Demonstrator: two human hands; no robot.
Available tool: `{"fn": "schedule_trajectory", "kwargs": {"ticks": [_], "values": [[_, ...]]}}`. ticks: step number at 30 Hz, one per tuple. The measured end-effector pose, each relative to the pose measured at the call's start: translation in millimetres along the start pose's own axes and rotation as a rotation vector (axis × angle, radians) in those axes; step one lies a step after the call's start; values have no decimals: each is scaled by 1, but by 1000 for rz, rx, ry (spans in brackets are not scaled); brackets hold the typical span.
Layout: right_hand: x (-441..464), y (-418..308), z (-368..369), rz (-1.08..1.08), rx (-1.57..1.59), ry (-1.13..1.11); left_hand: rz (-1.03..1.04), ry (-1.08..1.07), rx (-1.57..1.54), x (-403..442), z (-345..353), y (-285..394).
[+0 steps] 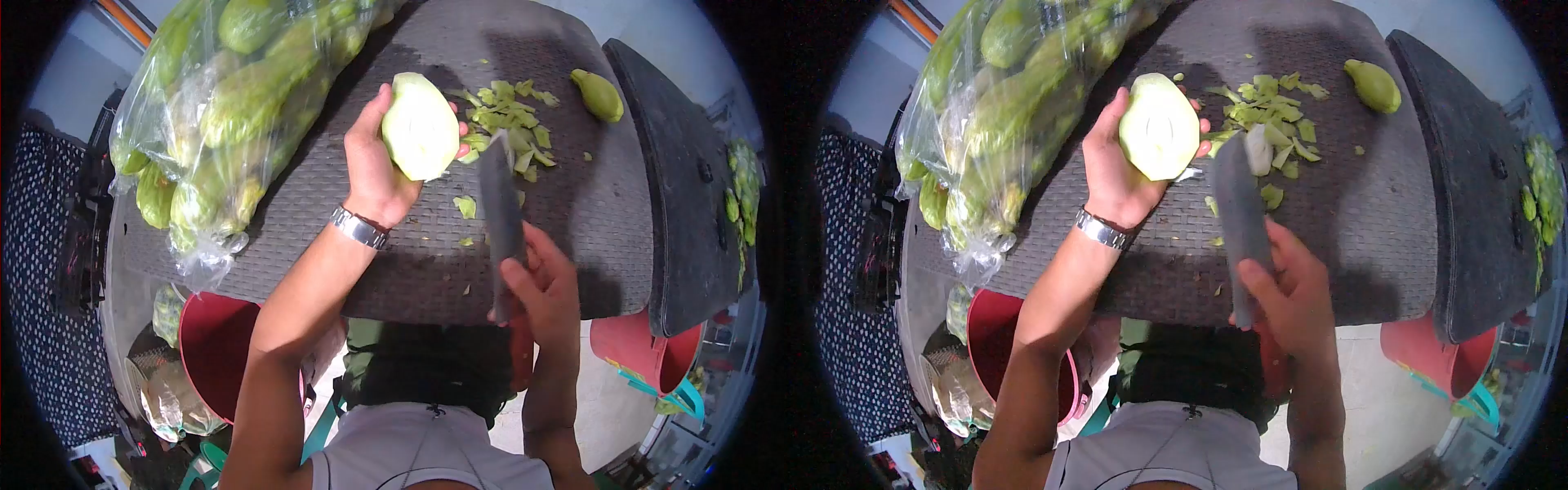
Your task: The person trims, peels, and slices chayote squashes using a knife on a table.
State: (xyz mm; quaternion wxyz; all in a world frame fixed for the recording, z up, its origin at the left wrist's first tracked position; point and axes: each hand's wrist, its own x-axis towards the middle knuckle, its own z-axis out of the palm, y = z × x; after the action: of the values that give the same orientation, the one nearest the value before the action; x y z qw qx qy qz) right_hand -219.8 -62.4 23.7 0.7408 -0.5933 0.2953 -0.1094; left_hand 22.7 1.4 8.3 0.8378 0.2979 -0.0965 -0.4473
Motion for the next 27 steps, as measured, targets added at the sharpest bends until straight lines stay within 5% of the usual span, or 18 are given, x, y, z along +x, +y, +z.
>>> {"fn": "schedule_trajectory", "kwargs": {"ticks": [5,8,11,15,27], "values": [[4,8,-7,-53,641,-242,-52,-46,-118,1,-6,-9],[-20,-27,17,56,267,-108,-35,32,-114,-4,5,-8],[-8,-6,26,-490,-799,94,11,-61,-180,2,-8,-14],[-5,-1,32,-450,-1141,69,71,-2,-147,0,-6,-16],[-7,-3,38,-503,-1305,160,173,46,-70,-2,-4,-18]]}}
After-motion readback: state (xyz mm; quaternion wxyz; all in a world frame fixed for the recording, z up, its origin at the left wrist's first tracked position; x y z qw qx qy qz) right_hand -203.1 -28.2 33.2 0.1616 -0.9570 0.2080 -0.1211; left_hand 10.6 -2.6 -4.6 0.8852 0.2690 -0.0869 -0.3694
